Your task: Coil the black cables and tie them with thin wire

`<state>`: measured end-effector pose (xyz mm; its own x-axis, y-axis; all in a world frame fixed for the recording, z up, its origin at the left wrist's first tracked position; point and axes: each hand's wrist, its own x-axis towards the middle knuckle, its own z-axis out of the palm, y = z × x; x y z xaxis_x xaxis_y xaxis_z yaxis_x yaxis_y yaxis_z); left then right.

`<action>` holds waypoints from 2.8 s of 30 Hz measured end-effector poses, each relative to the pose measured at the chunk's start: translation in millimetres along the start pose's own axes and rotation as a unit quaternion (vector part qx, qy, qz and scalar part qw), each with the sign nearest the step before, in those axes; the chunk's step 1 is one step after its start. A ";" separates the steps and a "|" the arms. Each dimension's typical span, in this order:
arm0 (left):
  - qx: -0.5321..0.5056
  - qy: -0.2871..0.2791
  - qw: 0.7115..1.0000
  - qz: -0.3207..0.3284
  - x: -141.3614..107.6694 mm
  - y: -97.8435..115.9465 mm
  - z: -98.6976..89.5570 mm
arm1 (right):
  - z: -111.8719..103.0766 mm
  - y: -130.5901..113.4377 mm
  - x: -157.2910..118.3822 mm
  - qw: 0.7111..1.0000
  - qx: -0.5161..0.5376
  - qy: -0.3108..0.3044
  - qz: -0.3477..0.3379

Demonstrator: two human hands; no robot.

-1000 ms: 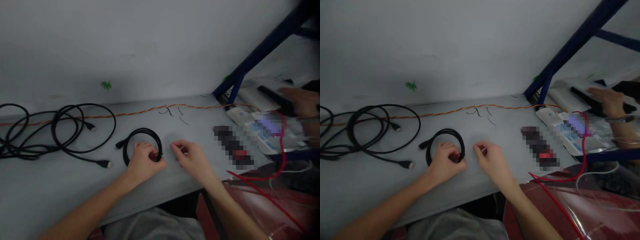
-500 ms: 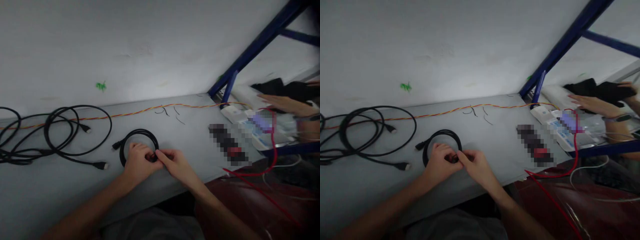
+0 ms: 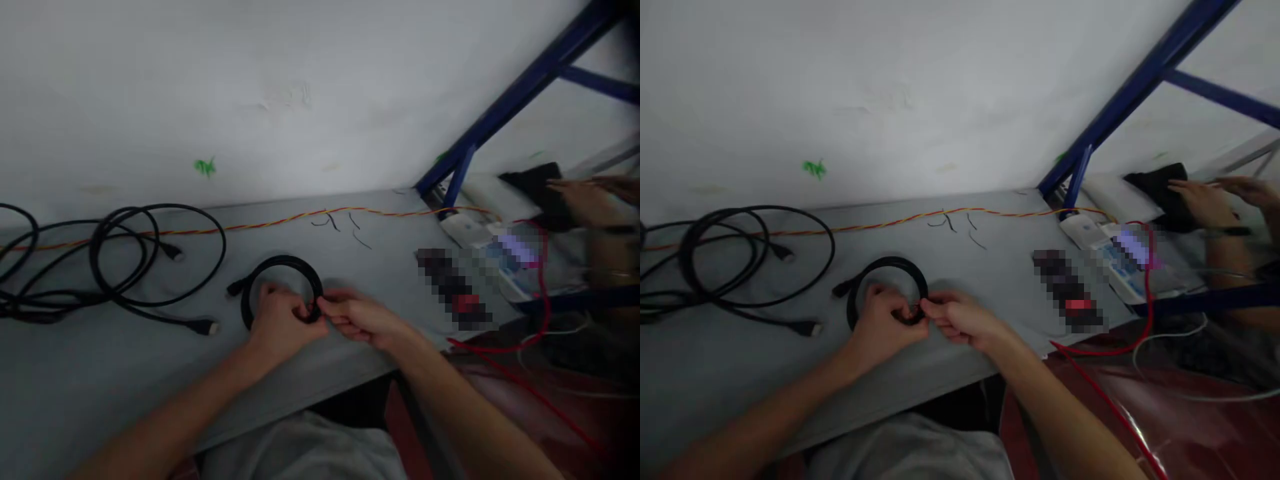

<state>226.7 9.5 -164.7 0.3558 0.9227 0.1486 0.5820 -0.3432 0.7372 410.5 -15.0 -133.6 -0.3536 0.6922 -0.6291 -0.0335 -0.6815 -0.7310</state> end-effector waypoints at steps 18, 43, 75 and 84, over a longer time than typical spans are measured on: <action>0.021 0.001 0.999 0.046 -0.7 2.9 -2.9 | -7.8 2.0 1.4 0.999 -0.009 -0.029 -0.016; 0.092 -0.056 0.991 0.080 -1.3 3.4 -4.9 | -22.0 -16.4 30.0 0.977 -0.198 0.009 -0.080; 0.162 0.064 0.978 0.116 -8.3 17.2 -13.3 | -18.6 -8.4 36.1 0.975 -0.186 0.056 -0.109; 0.130 0.037 0.965 0.223 -7.8 13.8 -7.1 | -16.1 -10.3 37.0 0.973 -0.198 0.071 -0.097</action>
<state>226.8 -1.2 -151.1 0.5658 0.6791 0.4676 0.5494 -0.7334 0.4004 412.8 21.5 -153.6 -0.2429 0.8433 -0.4794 0.2864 -0.4098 -0.8661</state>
